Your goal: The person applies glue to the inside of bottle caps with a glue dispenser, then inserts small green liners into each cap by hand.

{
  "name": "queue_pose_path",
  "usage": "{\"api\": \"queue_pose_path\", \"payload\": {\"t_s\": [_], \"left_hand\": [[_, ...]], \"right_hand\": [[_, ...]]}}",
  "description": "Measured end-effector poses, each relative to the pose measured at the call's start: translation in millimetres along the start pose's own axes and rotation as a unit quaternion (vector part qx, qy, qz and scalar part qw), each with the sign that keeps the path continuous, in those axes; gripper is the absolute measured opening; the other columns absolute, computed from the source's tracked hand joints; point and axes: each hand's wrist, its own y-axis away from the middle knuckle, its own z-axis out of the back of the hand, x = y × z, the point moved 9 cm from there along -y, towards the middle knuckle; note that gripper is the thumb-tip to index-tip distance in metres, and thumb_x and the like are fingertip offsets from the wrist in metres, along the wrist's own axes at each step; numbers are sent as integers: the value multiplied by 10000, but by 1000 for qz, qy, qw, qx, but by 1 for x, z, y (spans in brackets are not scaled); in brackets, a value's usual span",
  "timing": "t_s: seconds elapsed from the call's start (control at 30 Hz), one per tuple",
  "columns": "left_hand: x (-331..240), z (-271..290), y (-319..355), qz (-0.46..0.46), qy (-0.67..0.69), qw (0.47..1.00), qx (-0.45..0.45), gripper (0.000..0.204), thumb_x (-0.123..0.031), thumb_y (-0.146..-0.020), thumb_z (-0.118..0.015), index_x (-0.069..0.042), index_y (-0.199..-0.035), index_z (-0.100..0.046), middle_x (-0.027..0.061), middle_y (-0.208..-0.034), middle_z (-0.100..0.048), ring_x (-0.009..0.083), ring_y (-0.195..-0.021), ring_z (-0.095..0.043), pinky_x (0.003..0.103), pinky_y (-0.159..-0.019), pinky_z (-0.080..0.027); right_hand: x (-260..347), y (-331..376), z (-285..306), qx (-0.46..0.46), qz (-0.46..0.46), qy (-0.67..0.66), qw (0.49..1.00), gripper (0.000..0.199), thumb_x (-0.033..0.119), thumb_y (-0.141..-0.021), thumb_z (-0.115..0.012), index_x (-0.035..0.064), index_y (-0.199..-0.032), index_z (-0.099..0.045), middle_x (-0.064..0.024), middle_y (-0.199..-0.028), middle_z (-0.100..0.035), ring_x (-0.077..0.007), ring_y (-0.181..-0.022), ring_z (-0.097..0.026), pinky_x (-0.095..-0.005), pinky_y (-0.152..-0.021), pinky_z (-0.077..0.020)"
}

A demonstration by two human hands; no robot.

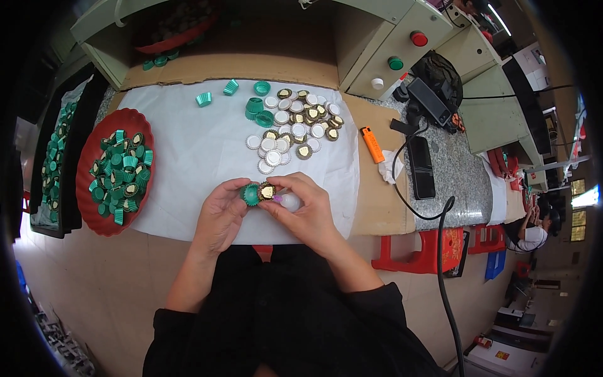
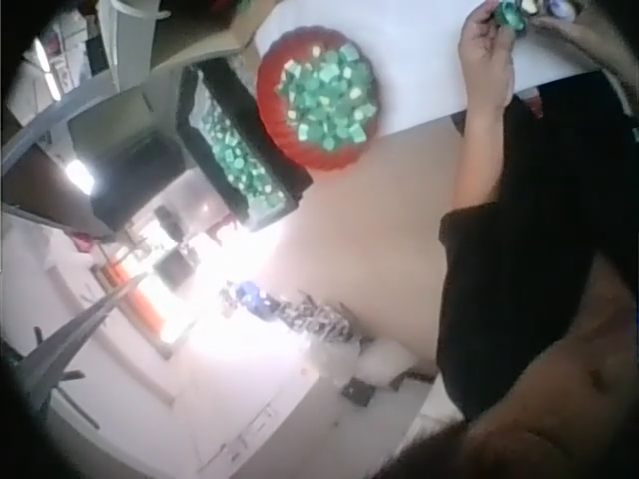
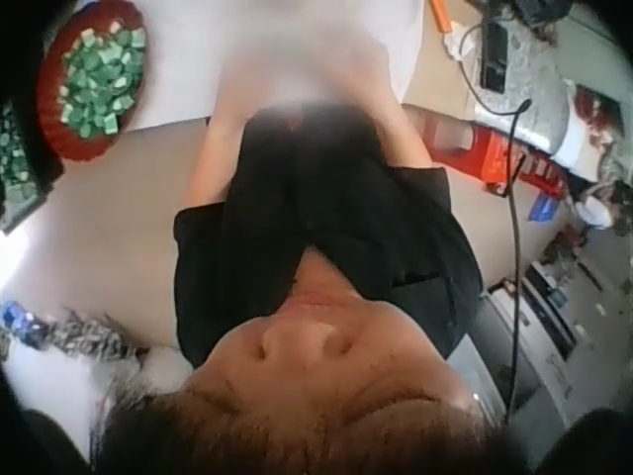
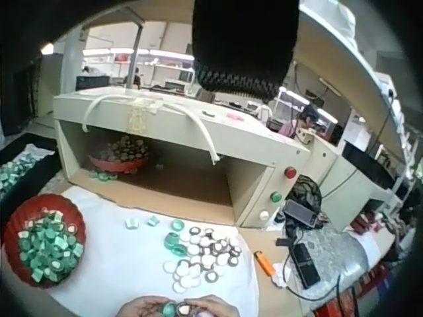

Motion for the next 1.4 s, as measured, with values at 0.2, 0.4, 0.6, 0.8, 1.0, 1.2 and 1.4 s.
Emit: {"api": "queue_pose_path", "payload": {"t_s": [0.2,0.4,0.6,0.8,1.0,1.2,1.4], "left_hand": [[0,-4,0,26,31,999,15,274,-54,-836,-481,11,-1100,-448,99,-1038,-525,162,-959,-501,304,-849,-399],[3,2,0,42,46,998,2,268,-73,-851,-458,11,-1106,-445,97,-1026,-529,161,-954,-504,309,-834,-412],[2,-2,0,46,31,998,6,260,-45,-849,-448,12,-1103,-452,95,-1031,-525,166,-962,-503,317,-852,-404],[3,-1,-1,49,27,998,8,265,-34,-848,-444,14,-1108,-454,97,-1044,-522,171,-972,-501,326,-866,-396],[3,-2,0,54,23,998,12,276,-44,-850,-448,12,-1120,-452,92,-1025,-535,170,-965,-505,323,-861,-395],[3,-1,0,40,1,999,3,337,-134,-842,-491,17,-1137,-429,101,-1026,-527,175,-943,-514,301,-812,-421],[3,-2,0,42,6,999,5,326,-120,-837,-498,11,-1131,-446,92,-1008,-538,158,-920,-521,299,-806,-425]], "right_hand": [[6,0,-4,-13,29,19,999,316,24,-619,-705,8,-912,-588,-58,-776,-556,-135,-723,-522,-220,-653,-404],[6,0,-8,-12,32,29,999,324,53,-612,-719,19,-908,-594,-56,-767,-557,-138,-720,-523,-226,-645,-409],[7,0,-8,-16,40,20,999,315,78,-617,-720,28,-902,-594,-73,-783,-562,-167,-713,-546,-245,-632,-435],[7,1,-8,-14,36,11,999,318,46,-614,-716,25,-909,-601,-55,-767,-548,-135,-705,-513,-226,-627,-404],[6,0,-9,-6,37,11,999,306,36,-618,-709,25,-904,-604,-55,-769,-547,-135,-710,-513,-228,-628,-404],[7,0,-9,-10,44,2,999,307,21,-611,-709,28,-900,-607,-61,-774,-551,-144,-712,-518,-230,-627,-408],[8,-1,-9,-11,54,11,998,313,16,-605,-711,29,-901,-608,-64,-772,-550,-148,-702,-522,-231,-614,-413]]}}
